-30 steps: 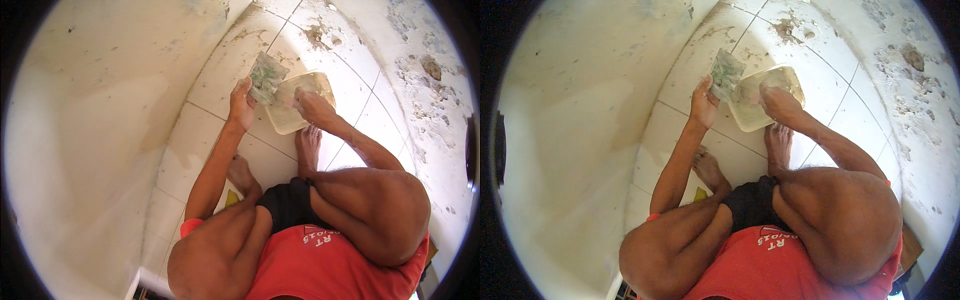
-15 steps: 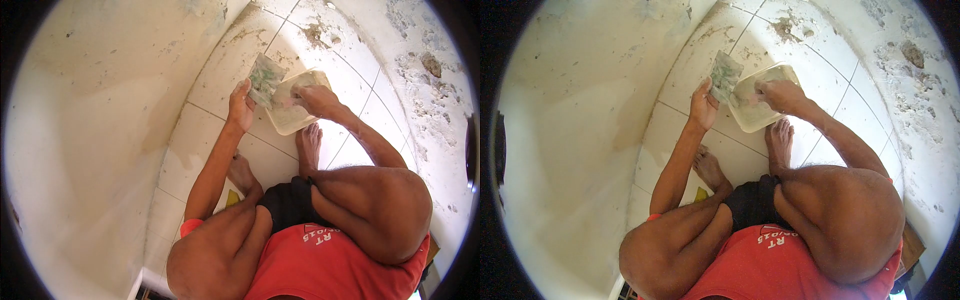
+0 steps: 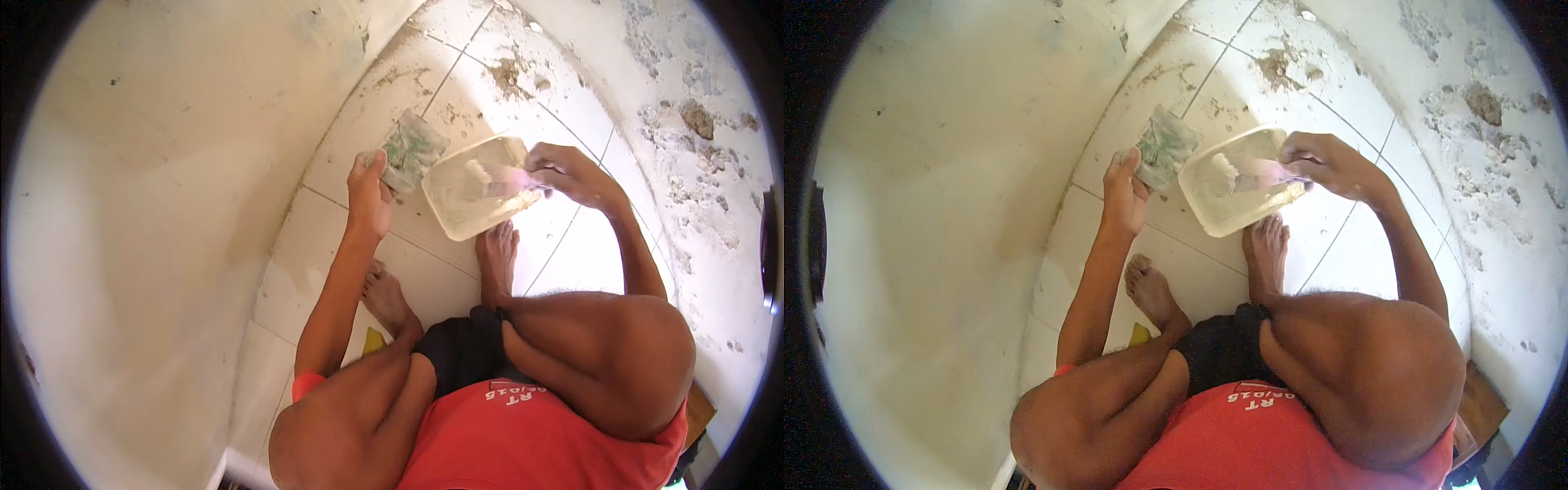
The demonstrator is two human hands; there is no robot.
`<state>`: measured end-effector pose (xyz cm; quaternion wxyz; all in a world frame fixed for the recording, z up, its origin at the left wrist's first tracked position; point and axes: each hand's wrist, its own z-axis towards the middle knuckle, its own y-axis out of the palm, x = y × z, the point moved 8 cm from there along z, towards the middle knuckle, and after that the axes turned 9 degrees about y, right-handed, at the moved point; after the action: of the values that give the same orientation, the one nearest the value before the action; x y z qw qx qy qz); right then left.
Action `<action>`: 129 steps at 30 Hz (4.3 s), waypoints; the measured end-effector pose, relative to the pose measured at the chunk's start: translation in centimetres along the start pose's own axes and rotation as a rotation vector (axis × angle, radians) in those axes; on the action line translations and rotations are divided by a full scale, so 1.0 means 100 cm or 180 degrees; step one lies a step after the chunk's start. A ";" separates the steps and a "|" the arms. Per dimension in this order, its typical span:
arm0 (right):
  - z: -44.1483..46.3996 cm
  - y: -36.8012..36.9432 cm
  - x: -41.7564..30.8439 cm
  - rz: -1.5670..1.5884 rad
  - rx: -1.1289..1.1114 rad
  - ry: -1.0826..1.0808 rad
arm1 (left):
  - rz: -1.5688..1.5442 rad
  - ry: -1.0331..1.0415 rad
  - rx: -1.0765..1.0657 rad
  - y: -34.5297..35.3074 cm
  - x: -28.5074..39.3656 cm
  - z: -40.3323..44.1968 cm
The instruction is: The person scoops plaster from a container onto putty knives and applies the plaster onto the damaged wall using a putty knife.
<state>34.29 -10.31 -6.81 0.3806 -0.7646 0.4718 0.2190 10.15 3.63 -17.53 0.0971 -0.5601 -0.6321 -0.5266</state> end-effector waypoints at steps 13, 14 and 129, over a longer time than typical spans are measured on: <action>-0.044 -0.039 -0.096 -0.0570 0.2392 -0.2169 | -0.0082 -0.0210 -0.0554 0.112 0.092 -0.044; -0.044 -0.036 -0.095 -0.0581 0.2488 -0.2206 | -0.0127 -0.0187 -0.0571 0.116 0.098 -0.045; -0.088 -0.256 -0.335 0.0482 0.2492 -0.2399 | -0.0018 0.0407 -0.0333 0.147 0.214 -0.163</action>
<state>41.41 8.15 31.46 0.7625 -0.3984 0.4027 0.3126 6.89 1.33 12.86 0.1064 -0.5278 -0.5979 -0.5938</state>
